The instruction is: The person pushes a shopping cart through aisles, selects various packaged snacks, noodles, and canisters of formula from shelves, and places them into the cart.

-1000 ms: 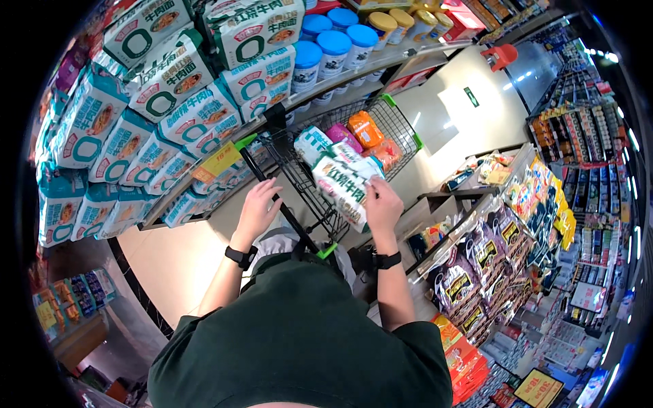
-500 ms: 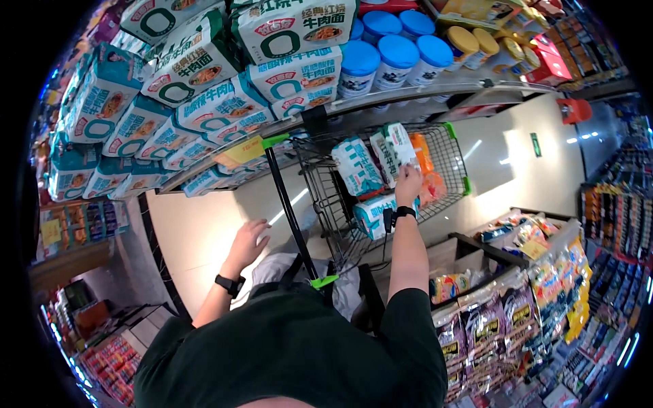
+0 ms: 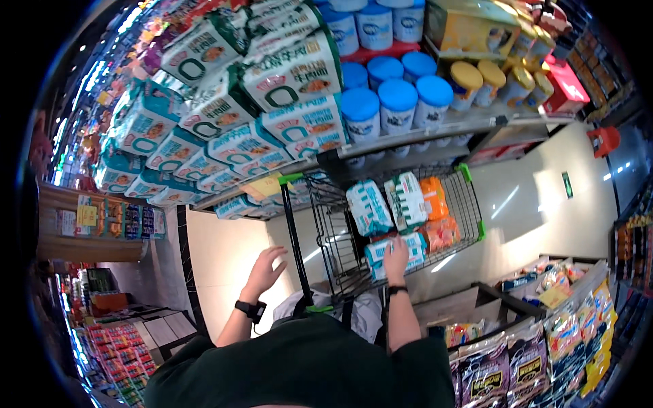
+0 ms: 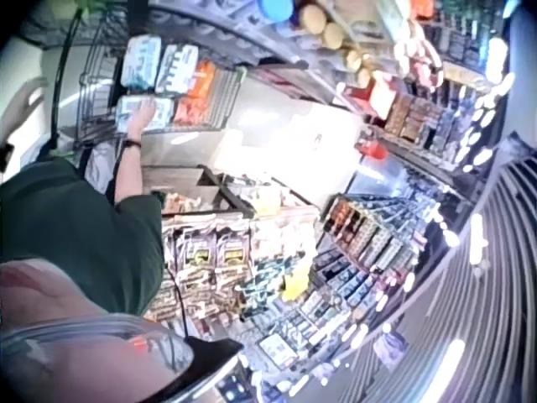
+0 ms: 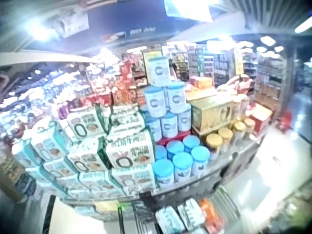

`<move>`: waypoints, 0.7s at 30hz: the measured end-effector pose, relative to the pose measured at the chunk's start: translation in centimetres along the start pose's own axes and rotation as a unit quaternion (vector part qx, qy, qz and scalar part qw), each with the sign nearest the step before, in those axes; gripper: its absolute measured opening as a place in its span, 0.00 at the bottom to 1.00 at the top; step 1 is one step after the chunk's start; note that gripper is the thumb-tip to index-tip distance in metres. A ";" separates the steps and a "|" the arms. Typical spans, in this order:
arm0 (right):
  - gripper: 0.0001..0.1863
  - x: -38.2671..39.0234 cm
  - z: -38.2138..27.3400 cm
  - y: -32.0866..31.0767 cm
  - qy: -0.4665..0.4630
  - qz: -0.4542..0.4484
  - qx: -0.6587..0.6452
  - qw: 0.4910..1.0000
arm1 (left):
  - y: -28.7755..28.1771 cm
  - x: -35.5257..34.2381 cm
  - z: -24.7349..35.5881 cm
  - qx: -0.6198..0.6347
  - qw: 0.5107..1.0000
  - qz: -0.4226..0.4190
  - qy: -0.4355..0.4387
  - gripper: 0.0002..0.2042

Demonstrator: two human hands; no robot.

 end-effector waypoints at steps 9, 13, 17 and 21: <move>0.12 10.3 -3.0 -5.4 0.134 -0.069 -0.080 0.985 | -19.5 -17.7 11.1 0.047 0.942 0.256 0.213 0.18; 0.11 12.1 -1.0 -7.3 0.138 -0.010 -0.075 0.988 | -26.6 -24.3 15.8 -0.021 0.880 0.369 0.297 0.23; 0.11 15.1 0.3 -9.0 0.286 -0.028 -0.113 0.951 | -29.4 -32.5 17.1 -0.121 0.877 0.369 0.283 0.22; 0.13 18.9 -0.5 -10.0 0.264 0.052 -0.106 0.957 | -29.0 -39.5 11.6 -0.122 0.963 0.180 0.162 0.18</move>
Point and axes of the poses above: each hand's wrist, its own x-axis away from the middle knuckle, its own y-axis out of the palm, z = x × y, the point moved 7 cm from there along -x, towards the middle knuckle, and after that the axes turned 3 degrees about -z, right-handed, at the moved point
